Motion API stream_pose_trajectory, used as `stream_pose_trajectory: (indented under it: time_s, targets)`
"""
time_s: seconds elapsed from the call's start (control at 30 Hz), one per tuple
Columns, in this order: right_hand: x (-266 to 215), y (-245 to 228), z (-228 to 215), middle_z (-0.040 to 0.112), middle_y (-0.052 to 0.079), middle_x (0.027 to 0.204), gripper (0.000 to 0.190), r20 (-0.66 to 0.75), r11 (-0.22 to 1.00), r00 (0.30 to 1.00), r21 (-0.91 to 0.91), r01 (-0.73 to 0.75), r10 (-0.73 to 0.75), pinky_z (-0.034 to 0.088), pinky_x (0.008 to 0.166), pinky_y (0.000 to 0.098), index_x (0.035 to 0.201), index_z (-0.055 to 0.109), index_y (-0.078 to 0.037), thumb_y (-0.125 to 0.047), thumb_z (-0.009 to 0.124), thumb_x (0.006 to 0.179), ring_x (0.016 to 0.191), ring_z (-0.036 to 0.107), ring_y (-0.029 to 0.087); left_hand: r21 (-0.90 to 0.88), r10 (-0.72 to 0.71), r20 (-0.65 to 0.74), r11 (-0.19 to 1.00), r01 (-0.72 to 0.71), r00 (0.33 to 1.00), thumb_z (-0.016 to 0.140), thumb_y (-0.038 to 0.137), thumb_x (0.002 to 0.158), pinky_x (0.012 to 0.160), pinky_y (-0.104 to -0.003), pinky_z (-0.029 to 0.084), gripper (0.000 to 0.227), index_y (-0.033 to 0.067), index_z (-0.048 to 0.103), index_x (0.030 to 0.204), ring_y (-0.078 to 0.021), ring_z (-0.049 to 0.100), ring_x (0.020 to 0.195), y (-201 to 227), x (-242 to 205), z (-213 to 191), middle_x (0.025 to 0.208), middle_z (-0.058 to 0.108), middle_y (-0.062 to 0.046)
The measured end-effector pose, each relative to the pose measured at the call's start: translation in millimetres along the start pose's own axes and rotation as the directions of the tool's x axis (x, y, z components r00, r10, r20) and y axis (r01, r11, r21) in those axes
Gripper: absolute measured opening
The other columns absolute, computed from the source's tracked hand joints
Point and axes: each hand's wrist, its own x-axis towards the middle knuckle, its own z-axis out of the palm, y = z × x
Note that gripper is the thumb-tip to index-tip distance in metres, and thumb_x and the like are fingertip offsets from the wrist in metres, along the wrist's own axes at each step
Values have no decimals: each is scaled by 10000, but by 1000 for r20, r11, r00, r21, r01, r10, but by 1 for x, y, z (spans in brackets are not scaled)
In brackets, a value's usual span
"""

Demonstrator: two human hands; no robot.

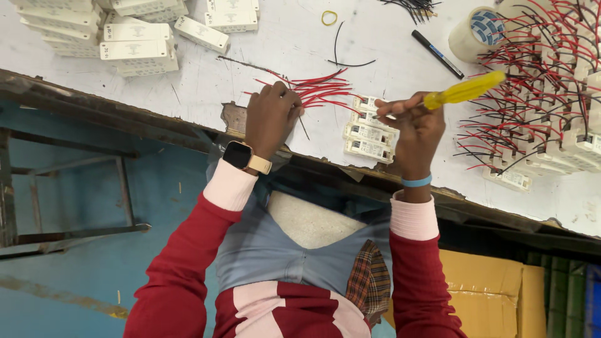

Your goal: The person sits on the floor at a workbench and assembles white electrical components by inserting red and black wires into terminals and tightening them with a yellow screwdriver. The person handles bundles of wires, picks up components, and places finished units aside.

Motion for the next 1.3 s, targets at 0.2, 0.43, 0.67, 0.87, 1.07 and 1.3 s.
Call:
stream_pose_trajectory:
  time_s: [0.2, 0.43, 0.67, 0.87, 1.07, 1.3]
  targets:
    - [-5, 3, 2, 736, 158, 989, 153, 7, 998, 999, -41, -50, 51, 676, 887, 400, 1156, 451, -48, -11, 589, 1104, 1039, 774, 303, 168, 43, 48, 984, -51, 998, 716, 94, 891, 760, -456, 436, 71, 104, 657, 930, -272, 609, 875, -11, 7, 16, 936, 614, -71]
    - [-14, 0, -10, 728, 162, 1003, 157, -31, 999, 999, -25, -34, 33, 680, 897, 408, 1159, 458, -43, -24, 604, 1103, 1038, 773, 313, 9, 30, -51, 1000, -29, 998, 732, 125, 958, 766, -438, 459, 104, 76, 643, 974, -318, 599, 871, -26, 27, 4, 957, 603, -102]
    - [-12, -5, -8, 729, 163, 991, 167, -15, 1000, 1000, -1, -25, 25, 686, 891, 406, 1150, 454, -52, -52, 615, 1103, 1031, 774, 311, -386, -46, -34, 922, 29, 998, 747, 33, 898, 679, -321, 553, 124, 38, 629, 935, -221, 669, 775, -17, 32, -18, 910, 661, -92]
    - [-4, 6, -5, 742, 156, 988, 160, -9, 996, 998, -59, -65, 65, 672, 844, 355, 1147, 448, -56, -68, 602, 1105, 1012, 780, 277, -414, -158, 95, 892, 183, 983, 749, -7, 816, 632, -302, 534, 138, 30, 625, 862, -186, 656, 667, -5, 2, -25, 795, 687, -76]
    - [-4, 10, -2, 734, 145, 999, 155, 2, 996, 997, -36, -80, 80, 671, 854, 356, 1142, 457, -48, -45, 607, 1102, 1013, 776, 263, -147, 5, -6, 989, -6, 1000, 793, 81, 820, 801, -401, 510, 250, 82, 719, 1059, -284, 612, 952, -6, -6, -25, 1017, 666, -86]
    - [-2, 8, 6, 730, 144, 993, 171, -1, 996, 996, -7, -93, 93, 672, 858, 360, 1140, 460, -49, -43, 624, 1089, 1010, 773, 263, 101, 158, 41, 982, -161, 987, 807, 200, 871, 834, -465, 438, 179, 100, 678, 945, -290, 545, 1001, 6, 7, 18, 1003, 615, -71]
